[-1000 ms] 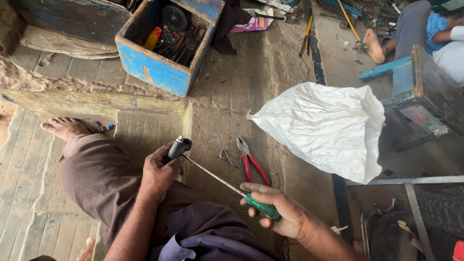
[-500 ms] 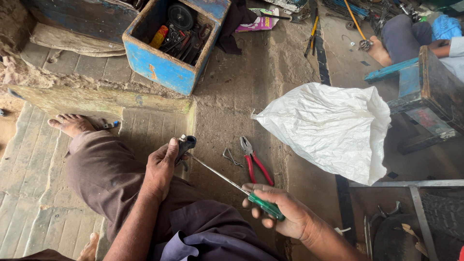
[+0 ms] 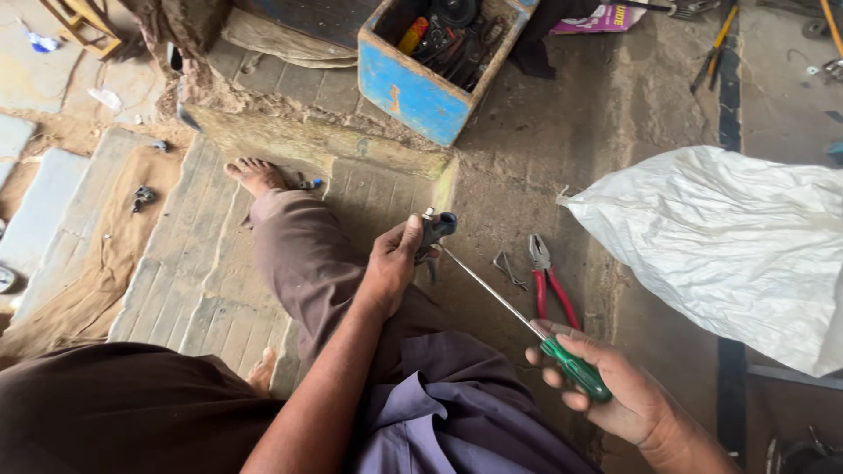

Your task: The person sits on the floor and assembles a small mechanical part using a screwdriver and pliers. They pick up a metal component, insert a screw, and tighten it with the screwdriver, then use pliers to adjust a small metal ring on the assembly.

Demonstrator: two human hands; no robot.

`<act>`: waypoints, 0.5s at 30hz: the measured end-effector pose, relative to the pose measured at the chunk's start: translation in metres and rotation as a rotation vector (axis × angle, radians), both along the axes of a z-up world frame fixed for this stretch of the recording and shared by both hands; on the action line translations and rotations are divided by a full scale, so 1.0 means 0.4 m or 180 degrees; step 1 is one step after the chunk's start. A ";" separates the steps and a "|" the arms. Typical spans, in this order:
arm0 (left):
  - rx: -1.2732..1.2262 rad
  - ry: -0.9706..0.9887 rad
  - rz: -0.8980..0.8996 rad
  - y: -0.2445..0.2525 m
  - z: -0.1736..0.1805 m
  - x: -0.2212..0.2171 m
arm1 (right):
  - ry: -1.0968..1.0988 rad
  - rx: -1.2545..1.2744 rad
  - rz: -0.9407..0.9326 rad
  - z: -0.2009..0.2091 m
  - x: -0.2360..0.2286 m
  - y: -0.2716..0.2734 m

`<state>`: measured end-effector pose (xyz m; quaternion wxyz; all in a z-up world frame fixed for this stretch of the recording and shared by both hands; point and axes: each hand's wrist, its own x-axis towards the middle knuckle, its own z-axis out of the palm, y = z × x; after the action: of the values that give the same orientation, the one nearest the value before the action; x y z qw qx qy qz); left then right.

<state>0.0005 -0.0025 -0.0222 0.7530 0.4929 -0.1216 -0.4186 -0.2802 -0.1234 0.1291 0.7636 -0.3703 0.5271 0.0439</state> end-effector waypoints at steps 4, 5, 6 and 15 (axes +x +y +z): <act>0.0051 -0.0316 0.0034 0.006 0.016 0.001 | -0.0003 -0.0474 0.0595 -0.004 0.001 0.005; 0.0081 -0.0271 -0.0082 0.007 0.024 -0.001 | 0.0081 -0.0708 0.0812 -0.004 0.001 0.005; 0.0100 -0.0222 -0.0205 0.007 0.033 -0.003 | 0.0225 -0.0837 0.1061 -0.006 0.002 0.004; -0.0045 -0.0424 -0.0902 0.031 0.077 -0.010 | 0.0907 -0.1989 0.2058 -0.123 0.039 -0.009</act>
<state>-0.0034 0.0099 0.0084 0.6801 0.4922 -0.2426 -0.4862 -0.2646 -0.1271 0.0797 0.4827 -0.7179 0.4723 0.1691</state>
